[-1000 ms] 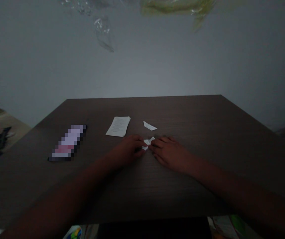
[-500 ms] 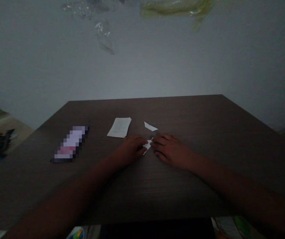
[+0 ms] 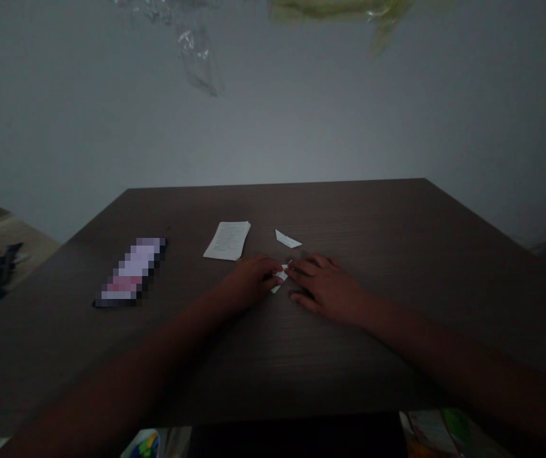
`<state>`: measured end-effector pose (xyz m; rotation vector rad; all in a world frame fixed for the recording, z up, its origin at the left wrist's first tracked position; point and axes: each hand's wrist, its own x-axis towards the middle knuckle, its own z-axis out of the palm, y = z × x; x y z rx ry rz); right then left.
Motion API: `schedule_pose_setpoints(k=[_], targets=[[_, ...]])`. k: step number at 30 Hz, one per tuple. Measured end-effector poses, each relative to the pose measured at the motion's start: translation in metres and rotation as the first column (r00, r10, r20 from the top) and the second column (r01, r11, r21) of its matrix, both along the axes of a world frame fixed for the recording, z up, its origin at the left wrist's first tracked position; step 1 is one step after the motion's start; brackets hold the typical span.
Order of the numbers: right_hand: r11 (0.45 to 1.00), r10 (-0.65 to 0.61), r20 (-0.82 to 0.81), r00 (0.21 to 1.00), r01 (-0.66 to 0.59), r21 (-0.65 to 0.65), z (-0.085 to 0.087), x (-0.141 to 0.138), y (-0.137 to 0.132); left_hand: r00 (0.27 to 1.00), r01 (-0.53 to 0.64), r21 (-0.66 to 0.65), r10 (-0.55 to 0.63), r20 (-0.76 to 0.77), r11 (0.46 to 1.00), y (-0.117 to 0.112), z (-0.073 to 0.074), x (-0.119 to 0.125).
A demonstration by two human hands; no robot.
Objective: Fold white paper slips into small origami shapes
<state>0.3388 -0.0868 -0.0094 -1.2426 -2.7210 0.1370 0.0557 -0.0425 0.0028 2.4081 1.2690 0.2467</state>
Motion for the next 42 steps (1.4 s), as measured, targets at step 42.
schedule_pose_setpoints(k=[42], targets=[[0.978,-0.209,0.068,0.976,0.207,0.033,0.012,0.015,0.014,1.000,-0.011,0.024,0.011,0.014,1.000,-0.002,0.002,0.001]])
